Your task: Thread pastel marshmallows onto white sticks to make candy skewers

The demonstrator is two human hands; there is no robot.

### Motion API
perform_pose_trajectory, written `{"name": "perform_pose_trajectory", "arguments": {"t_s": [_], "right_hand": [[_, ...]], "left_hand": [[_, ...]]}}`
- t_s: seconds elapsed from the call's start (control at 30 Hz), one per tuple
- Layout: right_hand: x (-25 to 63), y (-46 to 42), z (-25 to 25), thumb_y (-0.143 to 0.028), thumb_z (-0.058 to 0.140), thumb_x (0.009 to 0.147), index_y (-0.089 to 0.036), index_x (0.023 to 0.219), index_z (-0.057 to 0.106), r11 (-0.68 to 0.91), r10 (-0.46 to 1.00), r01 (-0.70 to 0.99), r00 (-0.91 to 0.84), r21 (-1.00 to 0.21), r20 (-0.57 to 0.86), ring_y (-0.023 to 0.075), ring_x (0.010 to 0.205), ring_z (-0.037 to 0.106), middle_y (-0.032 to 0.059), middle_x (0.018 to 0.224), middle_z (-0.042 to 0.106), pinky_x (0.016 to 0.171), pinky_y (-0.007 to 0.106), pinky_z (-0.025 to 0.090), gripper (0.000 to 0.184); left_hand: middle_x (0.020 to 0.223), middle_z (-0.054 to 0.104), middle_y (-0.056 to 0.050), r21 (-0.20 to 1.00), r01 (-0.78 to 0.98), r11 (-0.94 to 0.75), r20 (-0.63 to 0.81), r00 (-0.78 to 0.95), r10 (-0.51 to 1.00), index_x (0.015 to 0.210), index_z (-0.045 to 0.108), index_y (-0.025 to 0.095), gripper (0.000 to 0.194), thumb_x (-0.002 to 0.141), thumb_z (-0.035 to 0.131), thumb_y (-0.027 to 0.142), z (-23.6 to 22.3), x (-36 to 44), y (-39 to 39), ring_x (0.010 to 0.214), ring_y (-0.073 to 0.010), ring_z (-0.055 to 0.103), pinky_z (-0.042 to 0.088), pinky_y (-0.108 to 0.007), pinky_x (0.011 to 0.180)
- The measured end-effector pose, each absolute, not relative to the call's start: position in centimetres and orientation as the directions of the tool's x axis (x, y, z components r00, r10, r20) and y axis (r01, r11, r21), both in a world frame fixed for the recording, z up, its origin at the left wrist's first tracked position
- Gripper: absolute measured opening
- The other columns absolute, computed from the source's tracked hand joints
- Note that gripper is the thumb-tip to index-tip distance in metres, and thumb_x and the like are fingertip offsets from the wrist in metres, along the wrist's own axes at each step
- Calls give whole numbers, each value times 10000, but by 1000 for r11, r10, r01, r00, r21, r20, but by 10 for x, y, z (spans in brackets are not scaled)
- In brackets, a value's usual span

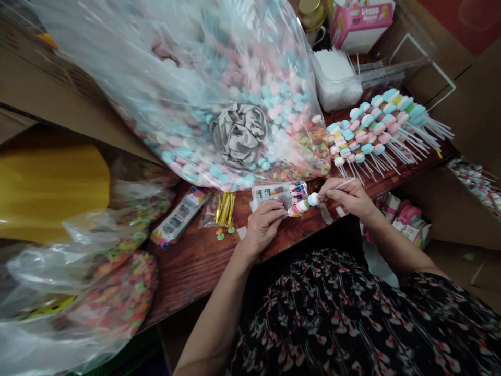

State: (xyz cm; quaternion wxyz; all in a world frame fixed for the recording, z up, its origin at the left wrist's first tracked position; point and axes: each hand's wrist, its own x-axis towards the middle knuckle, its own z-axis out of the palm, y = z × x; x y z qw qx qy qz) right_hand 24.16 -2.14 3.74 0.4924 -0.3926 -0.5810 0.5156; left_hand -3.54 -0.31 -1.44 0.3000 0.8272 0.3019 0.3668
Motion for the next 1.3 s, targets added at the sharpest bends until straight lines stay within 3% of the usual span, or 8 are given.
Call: {"name": "perform_pose_trajectory", "arguments": {"t_s": [0.23,0.4,0.6,0.8,1.0,1.13,1.23,1.3], "right_hand": [[238,-26,30,-341,641,873,-214,854,750,177,970,-214,-127,-961,207,156,739,640,29,765,693,691,287,513,169],[231,-29,40,-356,644,869,-244,870,763,257,956,-213,-89,-943,280,168,747,634,31,766,699,709,308,509,163],[223,-27,51,-328,629,881,-207,904,764,235,917,-136,-298,-962,266,154,772,647,46,811,713,724,285,510,182],[204,-26,49,-424,640,857,-156,772,743,71,933,-86,-346,-994,97,127,679,636,36,724,707,667,242,510,300],[189,-33,47,-369,632,862,-156,683,719,120,941,-40,-315,-992,126,110,621,601,22,675,689,589,212,470,291],[176,-34,42,-330,602,870,-157,706,726,114,915,-96,-377,-989,142,119,662,625,30,706,708,636,221,486,269],[174,-31,34,-363,632,846,-146,658,703,27,919,-157,-385,-987,86,112,618,604,25,667,692,610,220,475,295],[179,-27,32,-384,689,800,-140,617,680,-36,938,-209,-345,-977,40,98,574,569,14,631,670,576,213,456,305]], "left_hand": [[1051,709,-91,874,256,-413,253,486,837,1054,640,199,172,944,510,227,13,-35,-13,1066,-211,652,503,-384,959],[1199,666,-98,848,371,-378,90,602,793,1326,515,213,551,843,666,429,29,-27,-20,1053,-241,632,503,-353,898],[767,643,4,851,423,-312,2,591,807,968,653,170,258,820,689,378,29,-13,-25,699,-141,578,446,-239,669],[668,575,36,869,460,-184,-94,518,850,858,645,153,345,729,761,450,28,-8,-31,631,-116,515,395,-214,606],[638,563,38,837,531,-132,-128,425,896,744,644,159,363,656,793,478,26,-3,-31,613,-109,481,370,-205,567],[574,463,65,855,505,-114,-128,419,899,619,568,157,351,658,783,433,25,5,-31,553,-79,415,337,-191,528],[681,574,41,902,425,-75,-143,458,877,816,646,159,382,614,829,428,28,3,-31,640,-112,529,431,-215,602],[906,671,-26,929,365,-63,-136,494,859,1123,628,173,651,567,871,409,32,-4,-30,835,-181,619,500,-276,740]]}}
